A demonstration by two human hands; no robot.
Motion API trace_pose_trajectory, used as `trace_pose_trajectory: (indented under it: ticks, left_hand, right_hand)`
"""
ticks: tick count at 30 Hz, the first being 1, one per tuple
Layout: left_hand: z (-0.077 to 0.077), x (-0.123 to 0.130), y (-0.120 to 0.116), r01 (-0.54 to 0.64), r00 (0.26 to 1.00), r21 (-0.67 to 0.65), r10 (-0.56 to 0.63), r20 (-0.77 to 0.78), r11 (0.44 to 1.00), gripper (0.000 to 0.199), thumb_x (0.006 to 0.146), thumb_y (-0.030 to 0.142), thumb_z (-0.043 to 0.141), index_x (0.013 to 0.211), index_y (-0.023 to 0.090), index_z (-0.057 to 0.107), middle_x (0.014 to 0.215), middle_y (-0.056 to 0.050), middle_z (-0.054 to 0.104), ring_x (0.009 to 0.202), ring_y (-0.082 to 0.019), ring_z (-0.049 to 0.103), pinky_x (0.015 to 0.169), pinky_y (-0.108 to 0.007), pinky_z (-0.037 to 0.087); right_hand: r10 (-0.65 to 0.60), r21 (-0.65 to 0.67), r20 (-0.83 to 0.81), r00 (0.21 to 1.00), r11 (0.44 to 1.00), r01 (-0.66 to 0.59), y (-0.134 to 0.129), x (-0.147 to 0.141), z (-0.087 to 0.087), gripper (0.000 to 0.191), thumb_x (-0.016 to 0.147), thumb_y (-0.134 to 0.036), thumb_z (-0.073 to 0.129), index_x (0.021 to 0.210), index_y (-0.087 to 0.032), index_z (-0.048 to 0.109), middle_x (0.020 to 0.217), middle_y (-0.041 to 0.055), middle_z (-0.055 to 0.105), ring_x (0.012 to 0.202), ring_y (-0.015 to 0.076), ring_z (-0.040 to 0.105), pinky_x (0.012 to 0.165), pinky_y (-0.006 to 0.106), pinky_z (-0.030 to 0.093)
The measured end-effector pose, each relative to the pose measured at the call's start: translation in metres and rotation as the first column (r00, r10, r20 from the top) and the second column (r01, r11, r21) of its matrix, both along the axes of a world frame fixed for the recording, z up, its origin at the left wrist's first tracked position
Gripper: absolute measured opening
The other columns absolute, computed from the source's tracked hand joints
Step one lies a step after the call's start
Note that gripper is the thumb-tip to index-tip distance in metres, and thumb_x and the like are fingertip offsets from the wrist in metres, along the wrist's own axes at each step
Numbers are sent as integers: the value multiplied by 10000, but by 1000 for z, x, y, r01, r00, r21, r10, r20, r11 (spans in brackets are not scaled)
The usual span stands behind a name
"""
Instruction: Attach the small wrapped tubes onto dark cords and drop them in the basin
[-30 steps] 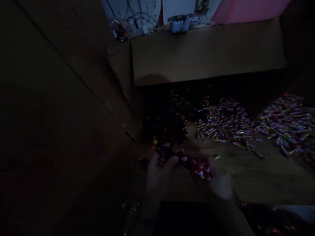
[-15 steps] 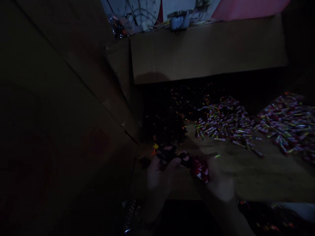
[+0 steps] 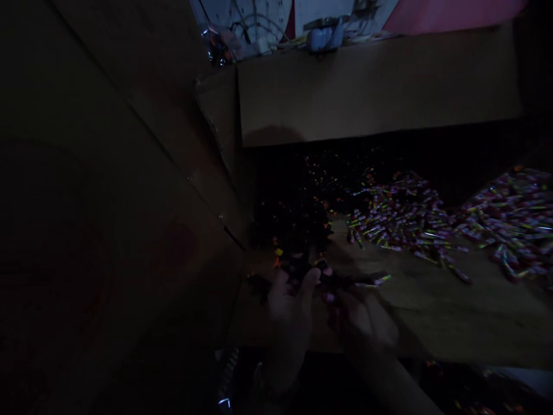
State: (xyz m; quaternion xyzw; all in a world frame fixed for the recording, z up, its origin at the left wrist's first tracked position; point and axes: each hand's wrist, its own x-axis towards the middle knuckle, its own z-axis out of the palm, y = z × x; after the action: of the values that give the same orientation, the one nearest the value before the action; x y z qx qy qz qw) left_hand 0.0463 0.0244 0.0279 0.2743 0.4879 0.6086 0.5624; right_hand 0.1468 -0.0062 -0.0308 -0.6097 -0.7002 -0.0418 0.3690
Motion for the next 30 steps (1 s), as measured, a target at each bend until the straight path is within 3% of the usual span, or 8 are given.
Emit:
trace_pose_trajectory:
  ticks: [2,4,8,11,14,20,26,30]
  left_hand:
    - [-1,0,3,38,998,-30,-36,51,999,408,709,305,743,1056,184,566,903,-66,721,792,-218,702,623,-263,571]
    - [-1,-1,6,19,997,-23,-17,76,1000,400,709,300,743,1046,186,560,916,-65,719,781,-212,702,640,-272,570]
    - [0,-7,12,-24,997,19,23,71,1000,360,700,272,747,999,180,568,885,-50,722,745,-195,702,662,-279,564]
    - [-2,-11,15,-23,997,21,22,79,999,361,697,265,746,1004,186,572,883,-39,724,734,-184,699,680,-290,560]
    - [-4,-12,15,-18,997,29,16,80,999,356,696,258,744,1003,186,577,869,-31,725,755,-186,699,777,-334,550]
    - [-3,-9,10,16,995,19,-18,103,1000,378,695,250,742,1019,182,561,885,-43,727,763,-205,703,775,-357,564]
    - [2,-10,6,10,994,48,-15,109,999,391,704,245,738,1028,188,527,865,-48,730,725,-211,706,648,-310,588]
    - [4,-12,3,30,994,48,-34,103,998,383,689,263,749,998,199,533,854,-39,731,727,-216,707,644,-308,589]
  right_hand:
    - [115,-72,-48,992,990,-118,-1,1,-4,172,872,-260,468,922,-220,627,847,82,708,719,195,658,605,274,490]
    - [148,-145,-146,978,975,-169,-1,4,-3,191,870,-283,465,909,-220,641,776,71,711,650,184,659,546,259,485]
    - [-70,-352,-434,898,931,-98,6,18,12,214,792,-401,588,908,-228,638,743,52,715,628,203,667,531,269,495]
    - [-136,-445,-613,778,873,-198,15,28,24,221,719,-423,664,793,-222,610,692,17,694,606,188,649,541,261,497]
    - [-173,-441,-719,674,862,-250,21,33,33,236,685,-425,691,730,-208,608,634,1,664,568,163,615,524,241,485]
    - [-191,-378,-781,595,902,-207,20,32,42,217,668,-403,691,713,-195,648,654,13,668,621,174,622,578,261,485]
    - [-158,-310,-787,596,937,-161,18,31,45,184,642,-346,722,693,-192,633,662,30,680,616,188,640,573,273,517]
    - [-155,-307,-793,589,937,-166,15,30,47,171,670,-358,693,688,-201,630,631,11,660,592,176,629,542,257,503]
